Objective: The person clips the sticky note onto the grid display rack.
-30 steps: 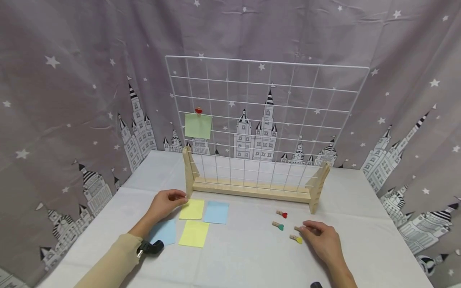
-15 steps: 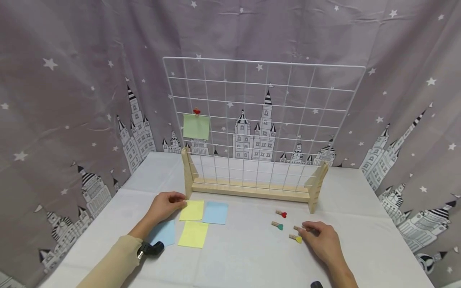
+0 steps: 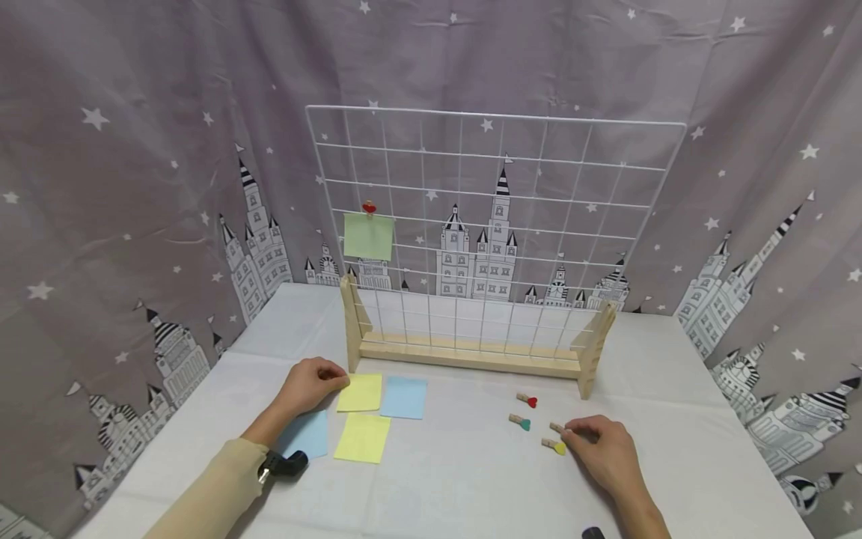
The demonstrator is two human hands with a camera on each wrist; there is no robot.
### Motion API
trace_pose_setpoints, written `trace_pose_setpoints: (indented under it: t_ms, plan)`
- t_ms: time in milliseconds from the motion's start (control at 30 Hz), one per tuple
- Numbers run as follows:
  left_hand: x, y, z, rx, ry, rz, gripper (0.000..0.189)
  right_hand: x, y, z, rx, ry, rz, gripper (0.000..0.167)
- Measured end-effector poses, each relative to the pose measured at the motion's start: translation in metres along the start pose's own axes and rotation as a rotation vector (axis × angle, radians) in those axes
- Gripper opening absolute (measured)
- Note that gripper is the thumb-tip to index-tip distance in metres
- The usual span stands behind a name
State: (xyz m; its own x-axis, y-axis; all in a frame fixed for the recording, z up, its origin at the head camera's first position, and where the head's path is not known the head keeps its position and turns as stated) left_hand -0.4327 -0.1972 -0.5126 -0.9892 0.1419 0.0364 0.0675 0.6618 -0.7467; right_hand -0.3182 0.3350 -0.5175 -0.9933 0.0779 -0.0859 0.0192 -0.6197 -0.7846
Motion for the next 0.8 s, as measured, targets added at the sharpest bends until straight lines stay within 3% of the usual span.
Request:
trace_pose_setpoints:
  t_ms: [233,600,800]
  plan:
    - [0.0003,0.0022,-0.0024,-0.041,0.023,0.018,0.008,-0.0026,-0.0001,-0.0027,0.035,0.01,0.005,0.027]
    - [-0.0005,0.004,-0.0019,-0.082,0.009,0.033,0.006,-0.0021,-0.0011,-0.0071,0.106,0.063,-0.015,0.027]
    - [0.0006,0.0023,-0.0021,-0.093,0.028,0.023,0.005,-0.0018,-0.0057,-0.0049,0.123,0.045,-0.047,0.024]
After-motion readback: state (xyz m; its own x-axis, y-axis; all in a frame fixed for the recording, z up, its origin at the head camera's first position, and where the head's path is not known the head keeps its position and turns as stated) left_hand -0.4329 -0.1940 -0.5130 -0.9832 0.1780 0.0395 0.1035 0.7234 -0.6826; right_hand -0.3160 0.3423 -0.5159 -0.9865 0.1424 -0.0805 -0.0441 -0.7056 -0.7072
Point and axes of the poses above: each hand's wrist, its own x-axis towards the middle knuckle, its own y-axis out of the palm, z = x × y, the point moved 10 cm from there along x, towards the middle knuckle, and after that the axes turned 10 degrees about z, right-handed, at the moved point
